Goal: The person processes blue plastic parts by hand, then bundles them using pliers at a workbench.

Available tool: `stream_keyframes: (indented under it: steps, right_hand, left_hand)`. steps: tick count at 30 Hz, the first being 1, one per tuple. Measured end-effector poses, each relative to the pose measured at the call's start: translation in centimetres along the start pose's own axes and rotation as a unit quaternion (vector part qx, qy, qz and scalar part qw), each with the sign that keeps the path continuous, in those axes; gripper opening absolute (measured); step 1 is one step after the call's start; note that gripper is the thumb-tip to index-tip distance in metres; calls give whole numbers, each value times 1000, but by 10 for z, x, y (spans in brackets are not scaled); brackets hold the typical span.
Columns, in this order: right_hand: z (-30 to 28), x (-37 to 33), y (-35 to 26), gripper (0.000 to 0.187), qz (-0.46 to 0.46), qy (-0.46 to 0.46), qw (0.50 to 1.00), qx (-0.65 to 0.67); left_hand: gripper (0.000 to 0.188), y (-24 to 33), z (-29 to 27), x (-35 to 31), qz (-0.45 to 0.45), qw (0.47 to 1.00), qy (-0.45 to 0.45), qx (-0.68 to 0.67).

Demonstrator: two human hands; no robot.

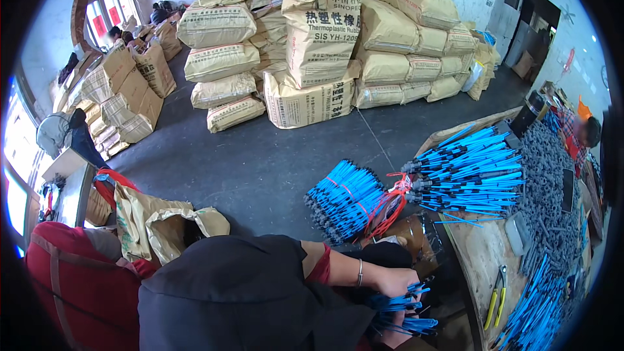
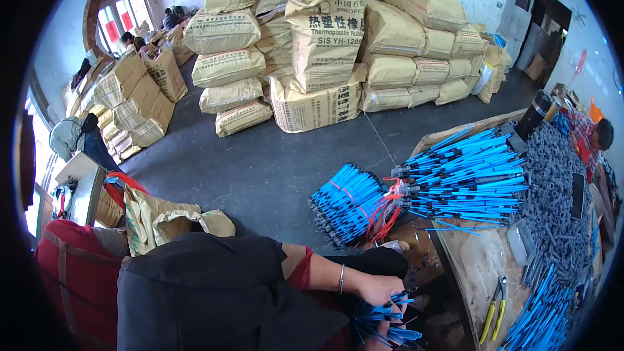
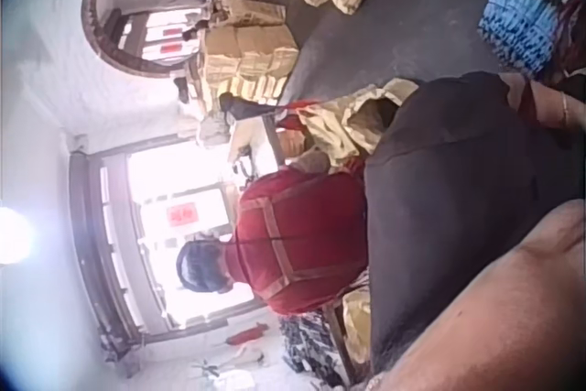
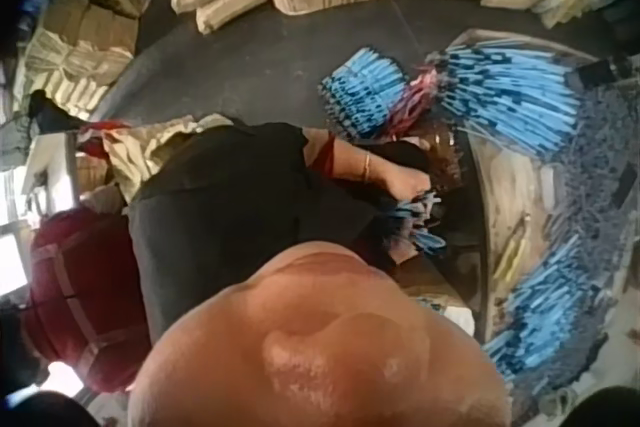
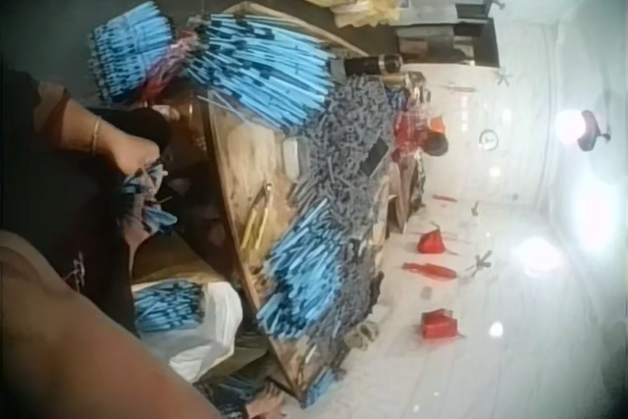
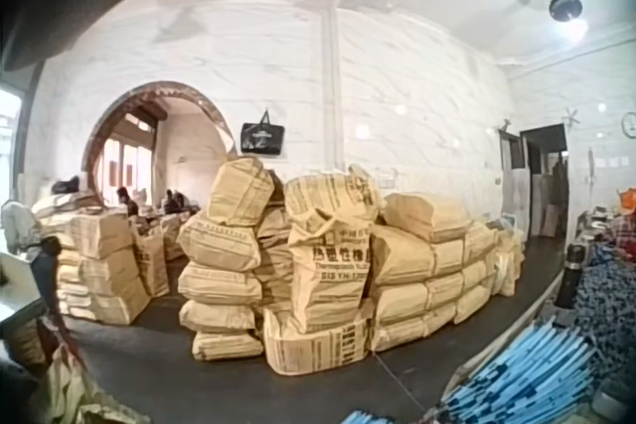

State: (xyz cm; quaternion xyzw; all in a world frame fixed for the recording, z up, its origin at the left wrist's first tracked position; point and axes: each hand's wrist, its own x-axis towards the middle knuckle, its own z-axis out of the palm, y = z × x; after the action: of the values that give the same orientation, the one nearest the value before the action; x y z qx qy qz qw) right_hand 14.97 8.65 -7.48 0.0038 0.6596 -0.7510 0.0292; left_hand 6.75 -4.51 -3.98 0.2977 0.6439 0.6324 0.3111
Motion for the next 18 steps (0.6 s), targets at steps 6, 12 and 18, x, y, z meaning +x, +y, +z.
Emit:
stream_keyframes:
  steps: [6, 12, 18]
  right_hand:
    - [2, 0, 3, 31, -9, 63, 997, -36]
    - [-9, -7, 6, 27, -6, 138, 987, -85]
    - [-16, 1, 13, 32, -22, 100, 995, -2]
  left_hand:
    - [12, -7, 1, 4, 31, 997, -51, -41]
    - [4, -10, -7, 4, 42, 998, -17, -34]
    - [34, -9, -7, -3, -30, 997, 31, -64]
